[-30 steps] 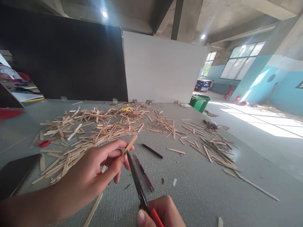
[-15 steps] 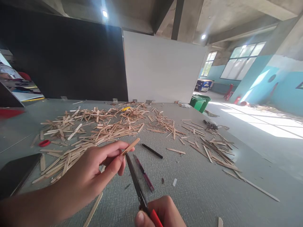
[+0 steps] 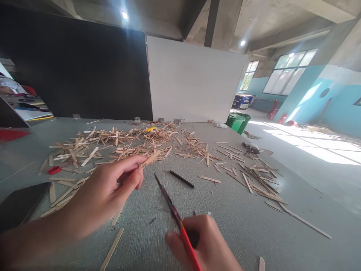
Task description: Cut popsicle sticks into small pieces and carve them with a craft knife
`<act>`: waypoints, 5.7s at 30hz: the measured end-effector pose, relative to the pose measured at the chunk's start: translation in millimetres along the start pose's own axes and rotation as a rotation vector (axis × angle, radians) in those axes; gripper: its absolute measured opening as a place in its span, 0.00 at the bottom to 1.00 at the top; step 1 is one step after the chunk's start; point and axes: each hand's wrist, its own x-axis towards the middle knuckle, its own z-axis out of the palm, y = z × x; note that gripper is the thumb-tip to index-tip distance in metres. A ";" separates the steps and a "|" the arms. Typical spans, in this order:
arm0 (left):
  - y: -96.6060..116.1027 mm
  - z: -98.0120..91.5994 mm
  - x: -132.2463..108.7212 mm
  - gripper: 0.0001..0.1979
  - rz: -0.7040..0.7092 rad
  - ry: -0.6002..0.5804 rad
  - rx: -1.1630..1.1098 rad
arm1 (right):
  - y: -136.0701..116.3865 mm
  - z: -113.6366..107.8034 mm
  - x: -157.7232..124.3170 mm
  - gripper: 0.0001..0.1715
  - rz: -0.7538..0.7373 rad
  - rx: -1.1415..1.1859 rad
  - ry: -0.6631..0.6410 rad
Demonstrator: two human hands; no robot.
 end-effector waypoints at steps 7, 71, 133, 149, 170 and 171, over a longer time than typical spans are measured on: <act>-11.8 -15.4 19.7 0.08 -0.105 -0.094 -0.254 | 27.1 -71.6 53.9 0.26 0.155 -0.917 0.113; -102.0 77.7 -2.6 0.21 -0.385 -0.228 -0.541 | 13.7 6.0 98.4 0.07 -0.526 -0.148 0.638; -102.7 73.3 5.2 0.21 -0.376 -0.625 -0.355 | 32.2 21.0 96.1 0.08 -0.673 -0.120 0.012; -99.9 75.1 3.1 0.24 -0.379 -0.609 -0.277 | 26.9 24.2 99.4 0.09 -0.593 -0.049 -0.041; -84.6 75.8 0.0 0.21 -0.420 -0.562 -0.243 | 28.0 37.0 102.4 0.13 -0.211 0.434 -0.068; -83.6 75.5 0.3 0.21 -0.419 -0.562 -0.245 | 27.6 37.4 102.7 0.13 -0.207 0.442 -0.067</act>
